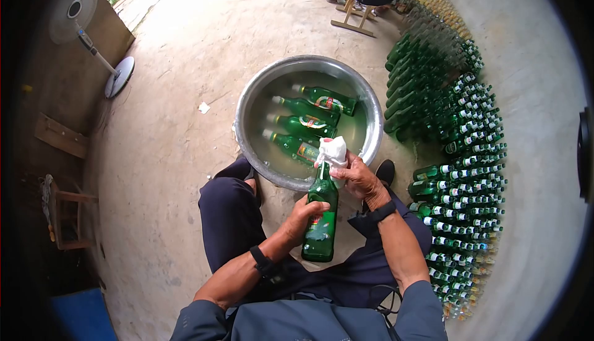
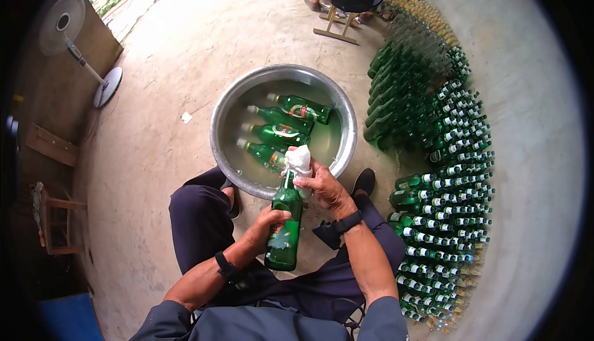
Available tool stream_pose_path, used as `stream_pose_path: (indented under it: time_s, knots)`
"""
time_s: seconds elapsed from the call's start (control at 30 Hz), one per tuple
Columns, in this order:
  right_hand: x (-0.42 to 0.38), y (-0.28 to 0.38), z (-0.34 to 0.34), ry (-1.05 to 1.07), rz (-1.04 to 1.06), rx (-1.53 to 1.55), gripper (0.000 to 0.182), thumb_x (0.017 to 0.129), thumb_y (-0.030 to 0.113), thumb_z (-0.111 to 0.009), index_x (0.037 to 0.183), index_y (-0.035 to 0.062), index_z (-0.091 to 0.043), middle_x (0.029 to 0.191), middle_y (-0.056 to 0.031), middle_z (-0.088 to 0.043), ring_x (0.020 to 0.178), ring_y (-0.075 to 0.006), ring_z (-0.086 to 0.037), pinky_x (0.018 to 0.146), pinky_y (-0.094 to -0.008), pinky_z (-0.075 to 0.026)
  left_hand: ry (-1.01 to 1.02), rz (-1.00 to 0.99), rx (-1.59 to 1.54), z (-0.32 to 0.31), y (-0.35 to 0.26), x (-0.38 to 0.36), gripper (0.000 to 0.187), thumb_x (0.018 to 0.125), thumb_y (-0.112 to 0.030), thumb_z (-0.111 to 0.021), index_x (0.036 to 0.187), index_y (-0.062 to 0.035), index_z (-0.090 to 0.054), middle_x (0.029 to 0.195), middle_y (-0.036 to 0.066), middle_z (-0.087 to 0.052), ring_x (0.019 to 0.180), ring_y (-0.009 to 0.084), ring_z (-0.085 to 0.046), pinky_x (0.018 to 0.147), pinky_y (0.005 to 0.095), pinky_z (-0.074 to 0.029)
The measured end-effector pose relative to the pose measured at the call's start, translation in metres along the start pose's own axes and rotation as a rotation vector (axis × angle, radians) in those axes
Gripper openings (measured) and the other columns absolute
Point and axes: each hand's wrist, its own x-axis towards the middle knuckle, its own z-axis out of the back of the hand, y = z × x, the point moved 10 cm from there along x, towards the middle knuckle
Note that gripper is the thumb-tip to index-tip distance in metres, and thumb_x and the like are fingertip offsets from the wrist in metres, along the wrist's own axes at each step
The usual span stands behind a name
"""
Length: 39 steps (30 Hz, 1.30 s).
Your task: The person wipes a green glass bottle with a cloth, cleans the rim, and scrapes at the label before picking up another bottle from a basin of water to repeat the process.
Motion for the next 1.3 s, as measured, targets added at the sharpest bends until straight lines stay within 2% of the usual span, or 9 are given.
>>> stream_pose_path:
  time_s: [0.1,0.3,0.5,0.53,0.67,0.83,0.93,1.07,1.3]
  knots:
    - [-0.002,-0.001,-0.001,0.014,0.024,-0.026,0.078,0.081,0.002,-0.078,0.152,0.0092,-0.045,0.130,-0.0070,-0.064,0.118,-0.0190,-0.062,0.105,-0.0344,-0.048,0.005,0.052,-0.030,0.002,0.005,-0.001,0.042,0.085,-0.028,-0.069,0.117,-0.0037,-0.055,0.092,0.006,-0.062,0.075,0.0154,-0.064,0.067,0.0317,-0.054]
    - [0.007,-0.008,0.014,-0.077,-0.024,-0.127,0.062,0.084,-0.001,-0.078,0.142,0.0078,-0.057,0.118,-0.0044,-0.070,0.103,-0.0167,-0.068,0.098,-0.0313,-0.052,-0.001,0.043,0.011,0.001,0.005,-0.005,0.043,0.085,-0.028,-0.071,0.116,-0.0030,-0.055,0.092,0.006,-0.062,0.074,0.0153,-0.063,0.068,0.0316,-0.054]
    - [0.017,-0.010,0.023,-0.188,0.050,-0.225,0.035,0.090,0.005,-0.076,0.123,0.0023,-0.065,0.101,-0.0051,-0.072,0.084,-0.0151,-0.070,0.079,-0.0308,-0.058,-0.015,-0.001,0.126,-0.003,0.001,-0.010,0.043,0.085,-0.029,-0.071,0.114,-0.0018,-0.056,0.091,0.005,-0.061,0.078,0.0138,-0.062,0.070,0.0309,-0.053]
    - [0.018,-0.010,0.023,-0.216,0.071,-0.245,0.029,0.092,0.007,-0.075,0.119,0.0011,-0.065,0.098,-0.0054,-0.072,0.080,-0.0151,-0.070,0.074,-0.0312,-0.059,-0.028,-0.039,0.159,-0.004,0.001,-0.009,0.043,0.085,-0.031,-0.069,0.114,-0.0011,-0.057,0.086,0.005,-0.062,0.073,0.0137,-0.062,0.065,0.0296,-0.052]
    - [0.018,-0.013,0.034,-0.361,0.080,-0.240,0.026,0.096,0.010,-0.071,0.120,-0.0004,-0.064,0.100,-0.0081,-0.072,0.075,-0.0173,-0.070,0.067,-0.0347,-0.060,-0.010,-0.006,0.137,-0.002,0.007,-0.002,0.043,0.085,-0.030,-0.069,0.114,-0.0016,-0.057,0.086,0.005,-0.062,0.070,0.0128,-0.061,0.063,0.0292,-0.052]
    - [0.010,-0.015,0.031,-0.322,-0.017,0.008,0.031,0.098,0.011,-0.068,0.125,-0.0016,-0.060,0.102,-0.0119,-0.071,0.081,-0.0220,-0.071,0.074,-0.0367,-0.061,-0.002,0.024,0.003,-0.001,0.009,0.004,0.034,0.086,-0.029,-0.069,0.105,-0.0043,-0.058,0.086,0.004,-0.061,0.068,0.0126,-0.060,0.063,0.0285,-0.051]
    - [0.004,-0.006,0.007,-0.100,-0.015,0.116,0.047,0.091,0.006,-0.074,0.134,0.0003,-0.055,0.109,-0.0126,-0.070,0.097,-0.0224,-0.070,0.089,-0.0392,-0.058,-0.003,0.033,-0.038,0.003,0.011,0.006,0.033,0.085,-0.028,-0.069,0.105,-0.0050,-0.057,0.085,0.004,-0.062,0.067,0.0128,-0.061,0.061,0.0283,-0.051]
    - [0.001,-0.003,0.010,-0.089,0.034,-0.053,0.051,0.089,0.003,-0.074,0.136,0.0008,-0.054,0.113,-0.0126,-0.069,0.099,-0.0221,-0.069,0.090,-0.0379,-0.058,0.010,0.060,-0.057,0.003,0.011,0.003,0.033,0.085,-0.027,-0.069,0.106,-0.0051,-0.057,0.085,0.004,-0.062,0.067,0.0125,-0.061,0.061,0.0282,-0.051]
    - [0.006,-0.005,0.017,-0.207,0.070,-0.059,0.035,0.093,0.001,-0.068,0.126,-0.0021,-0.059,0.109,-0.0119,-0.070,0.089,-0.0203,-0.071,0.082,-0.0347,-0.060,0.008,0.025,0.051,-0.001,0.007,-0.001,0.040,0.085,-0.028,-0.070,0.113,-0.0030,-0.057,0.089,0.005,-0.062,0.073,0.0142,-0.062,0.067,0.0304,-0.052]
